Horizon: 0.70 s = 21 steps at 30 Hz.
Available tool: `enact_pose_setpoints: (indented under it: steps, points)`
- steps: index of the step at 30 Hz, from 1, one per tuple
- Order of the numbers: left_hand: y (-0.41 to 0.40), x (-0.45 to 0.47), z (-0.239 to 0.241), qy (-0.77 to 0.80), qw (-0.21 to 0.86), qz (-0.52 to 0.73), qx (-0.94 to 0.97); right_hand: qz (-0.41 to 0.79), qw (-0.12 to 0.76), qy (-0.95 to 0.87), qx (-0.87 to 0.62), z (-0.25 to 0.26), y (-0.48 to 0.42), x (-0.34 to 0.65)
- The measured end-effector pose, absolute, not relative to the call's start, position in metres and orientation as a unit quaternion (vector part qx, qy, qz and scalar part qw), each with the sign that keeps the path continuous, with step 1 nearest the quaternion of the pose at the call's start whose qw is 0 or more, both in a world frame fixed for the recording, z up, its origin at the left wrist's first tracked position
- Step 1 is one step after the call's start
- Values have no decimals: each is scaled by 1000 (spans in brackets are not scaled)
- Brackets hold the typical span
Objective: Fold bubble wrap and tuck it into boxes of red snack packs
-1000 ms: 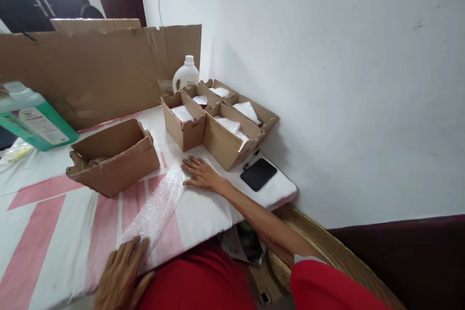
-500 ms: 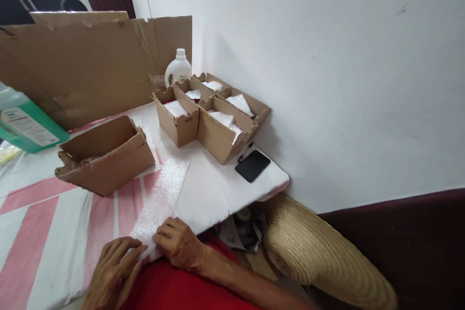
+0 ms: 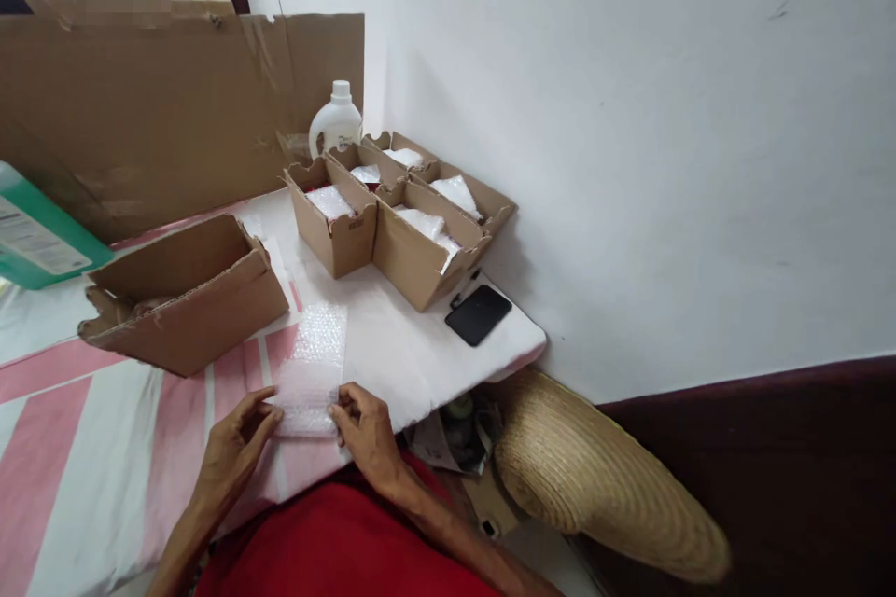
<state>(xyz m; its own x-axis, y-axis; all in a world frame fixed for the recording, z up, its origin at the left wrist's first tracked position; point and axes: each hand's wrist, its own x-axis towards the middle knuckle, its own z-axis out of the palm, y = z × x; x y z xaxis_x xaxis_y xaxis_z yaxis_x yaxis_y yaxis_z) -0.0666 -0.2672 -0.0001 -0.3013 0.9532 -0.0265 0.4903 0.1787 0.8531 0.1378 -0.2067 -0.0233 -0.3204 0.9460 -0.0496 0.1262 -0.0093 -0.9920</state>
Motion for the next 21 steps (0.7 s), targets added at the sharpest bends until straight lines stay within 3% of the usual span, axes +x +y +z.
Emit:
enact_pose_setpoints:
  steps: [7, 13, 18, 21]
  points:
    - [-271, -52, -18, 729, 169, 353, 561, 422, 403, -656, -479, -40, -202, 138]
    - [-282, -34, -13, 661, -86, 300, 682, 385, 377, -693, -479, -50, -201, 135]
    - [-285, -38, -14, 581, -102, 225, 776, 289, 403, -747, -443, -38, -202, 144]
    - [-280, -50, -18, 554, -124, 210, 796, 234, 354, -838, -342, -25, -194, 157]
